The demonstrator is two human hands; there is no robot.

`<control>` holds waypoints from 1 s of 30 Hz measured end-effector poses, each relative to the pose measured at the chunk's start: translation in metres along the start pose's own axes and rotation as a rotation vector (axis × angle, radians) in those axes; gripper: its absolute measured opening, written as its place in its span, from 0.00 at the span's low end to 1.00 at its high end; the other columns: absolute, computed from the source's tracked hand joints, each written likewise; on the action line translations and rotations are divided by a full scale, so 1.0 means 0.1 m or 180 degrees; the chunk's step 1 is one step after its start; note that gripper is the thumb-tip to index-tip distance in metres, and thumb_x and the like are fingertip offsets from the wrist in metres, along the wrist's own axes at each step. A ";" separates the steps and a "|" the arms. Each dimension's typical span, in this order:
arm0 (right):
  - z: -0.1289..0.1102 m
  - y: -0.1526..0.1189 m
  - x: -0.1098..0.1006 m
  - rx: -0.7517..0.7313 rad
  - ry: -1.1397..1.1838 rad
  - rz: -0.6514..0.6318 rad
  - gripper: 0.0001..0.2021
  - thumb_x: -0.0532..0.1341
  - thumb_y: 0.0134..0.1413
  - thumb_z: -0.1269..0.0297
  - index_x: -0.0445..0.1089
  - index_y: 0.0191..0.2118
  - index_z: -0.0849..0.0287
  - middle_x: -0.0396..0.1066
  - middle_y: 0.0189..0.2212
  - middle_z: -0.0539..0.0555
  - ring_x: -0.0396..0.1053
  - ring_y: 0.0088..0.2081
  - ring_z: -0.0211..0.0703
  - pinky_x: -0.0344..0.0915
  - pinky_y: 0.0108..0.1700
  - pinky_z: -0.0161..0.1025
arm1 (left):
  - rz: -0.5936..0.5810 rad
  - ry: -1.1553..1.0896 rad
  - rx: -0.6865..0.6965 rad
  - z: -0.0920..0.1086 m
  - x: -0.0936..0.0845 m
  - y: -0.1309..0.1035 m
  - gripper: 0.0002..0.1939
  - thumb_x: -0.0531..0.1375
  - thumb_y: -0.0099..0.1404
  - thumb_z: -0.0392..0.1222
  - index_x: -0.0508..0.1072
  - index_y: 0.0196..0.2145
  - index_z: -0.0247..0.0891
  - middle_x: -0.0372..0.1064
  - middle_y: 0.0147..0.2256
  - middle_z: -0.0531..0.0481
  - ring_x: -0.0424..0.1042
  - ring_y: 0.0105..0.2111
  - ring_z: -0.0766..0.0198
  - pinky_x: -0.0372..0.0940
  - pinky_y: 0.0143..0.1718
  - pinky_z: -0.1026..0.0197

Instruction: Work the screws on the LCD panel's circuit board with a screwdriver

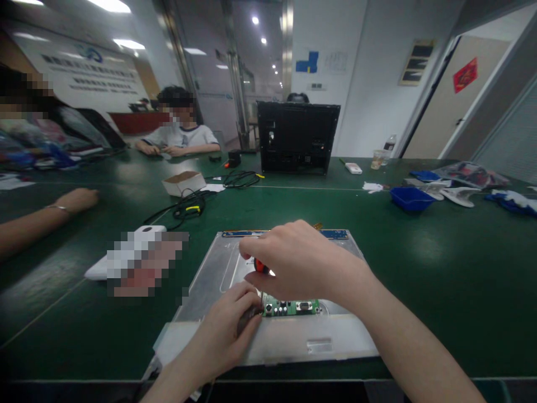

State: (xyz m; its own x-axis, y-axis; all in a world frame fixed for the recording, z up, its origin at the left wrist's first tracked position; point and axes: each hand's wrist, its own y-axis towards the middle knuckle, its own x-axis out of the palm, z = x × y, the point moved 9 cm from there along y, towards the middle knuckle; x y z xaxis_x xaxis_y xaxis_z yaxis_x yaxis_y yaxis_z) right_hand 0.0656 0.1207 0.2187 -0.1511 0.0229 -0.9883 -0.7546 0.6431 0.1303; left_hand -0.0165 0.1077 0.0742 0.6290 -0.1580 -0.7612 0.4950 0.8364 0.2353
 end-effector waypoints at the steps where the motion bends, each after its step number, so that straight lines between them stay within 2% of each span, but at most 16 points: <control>1: 0.00 0.00 0.00 -0.0015 -0.0002 -0.0007 0.04 0.64 0.60 0.64 0.72 0.40 0.57 0.78 0.31 0.50 0.70 0.28 0.40 0.48 0.28 0.36 | 0.0002 -0.0007 -0.0007 0.00 0.00 0.00 0.08 0.55 0.61 0.30 0.70 0.36 0.40 0.68 0.41 0.44 0.69 0.43 0.51 0.63 0.42 0.52; 9: 0.00 0.01 0.00 -0.0030 0.0021 0.0042 0.04 0.65 0.60 0.64 0.72 0.39 0.57 0.77 0.30 0.49 0.70 0.28 0.39 0.49 0.28 0.35 | 0.0115 -0.0035 -0.0043 0.02 -0.06 -0.01 0.11 0.54 0.56 0.29 0.68 0.36 0.40 0.67 0.42 0.44 0.68 0.42 0.51 0.64 0.42 0.52; 12: 0.07 -0.01 -0.05 0.0029 0.0063 0.0108 0.05 0.67 0.59 0.64 0.72 0.36 0.57 0.76 0.29 0.49 0.69 0.27 0.38 0.50 0.28 0.35 | 0.0186 -0.0073 -0.0059 0.02 -0.11 -0.01 0.09 0.54 0.58 0.31 0.68 0.37 0.40 0.68 0.40 0.44 0.69 0.40 0.51 0.64 0.40 0.52; 16: 0.34 -0.08 -0.17 0.0178 0.0288 0.0436 0.09 0.71 0.54 0.61 0.72 0.35 0.56 0.75 0.28 0.47 0.69 0.28 0.37 0.53 0.29 0.34 | 0.0353 -0.0379 -0.0200 -0.07 -0.18 0.00 0.06 0.52 0.67 0.38 0.68 0.36 0.40 0.68 0.37 0.45 0.70 0.36 0.55 0.64 0.37 0.55; 19: 0.73 -0.19 -0.18 0.0467 0.0587 0.0821 0.11 0.73 0.51 0.61 0.71 0.34 0.57 0.74 0.28 0.47 0.68 0.28 0.37 0.55 0.29 0.33 | 0.0429 -0.0492 -0.0358 -0.17 -0.25 0.01 0.09 0.51 0.70 0.43 0.69 0.36 0.40 0.70 0.34 0.47 0.70 0.31 0.58 0.64 0.32 0.58; 21: 1.01 -0.28 -0.09 0.0605 0.0959 0.1037 0.11 0.71 0.52 0.61 0.69 0.32 0.58 0.72 0.26 0.47 0.67 0.27 0.36 0.56 0.29 0.33 | 0.0439 -0.0351 -0.0406 -0.23 -0.32 0.04 0.09 0.52 0.70 0.45 0.70 0.37 0.40 0.70 0.34 0.47 0.70 0.31 0.57 0.64 0.31 0.59; 23: 1.31 -0.37 0.10 0.0807 0.1433 0.1177 0.10 0.67 0.56 0.59 0.67 0.31 0.57 0.71 0.26 0.47 0.67 0.27 0.37 0.59 0.29 0.34 | 0.0476 -0.0081 -0.0371 -0.28 -0.44 0.12 0.10 0.53 0.70 0.46 0.71 0.39 0.40 0.72 0.37 0.46 0.71 0.34 0.55 0.65 0.32 0.58; 25: 1.61 -0.48 0.36 0.1113 0.2020 0.1269 0.13 0.65 0.56 0.54 0.66 0.32 0.57 0.71 0.26 0.48 0.68 0.28 0.38 0.62 0.30 0.35 | 0.0390 0.0232 -0.0257 -0.30 -0.52 0.25 0.10 0.53 0.69 0.44 0.73 0.38 0.40 0.73 0.38 0.44 0.72 0.39 0.52 0.67 0.40 0.54; 28: 1.94 -0.63 0.80 0.1634 0.2974 0.1259 0.19 0.66 0.52 0.45 0.64 0.33 0.56 0.69 0.24 0.47 0.67 0.24 0.38 0.62 0.25 0.34 | 0.0022 0.0569 -0.0140 -0.35 -0.53 0.51 0.10 0.52 0.68 0.39 0.74 0.38 0.39 0.74 0.40 0.43 0.73 0.43 0.51 0.65 0.45 0.52; 30: 2.06 -0.72 1.01 0.1909 0.3362 0.1240 0.22 0.67 0.48 0.41 0.65 0.33 0.56 0.70 0.24 0.47 0.68 0.25 0.38 0.64 0.25 0.34 | -0.0258 0.0726 -0.0128 -0.40 -0.47 0.69 0.09 0.56 0.65 0.38 0.74 0.41 0.38 0.75 0.42 0.43 0.73 0.44 0.51 0.64 0.46 0.53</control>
State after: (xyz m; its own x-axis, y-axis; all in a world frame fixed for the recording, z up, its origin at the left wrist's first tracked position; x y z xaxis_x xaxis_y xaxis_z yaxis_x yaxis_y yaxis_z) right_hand 0.2355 0.2343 0.0928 -0.9373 -0.1528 -0.3132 -0.1823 0.9810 0.0669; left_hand -0.0360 0.1938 0.1016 0.4344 -0.1066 -0.8944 0.5111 0.8468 0.1473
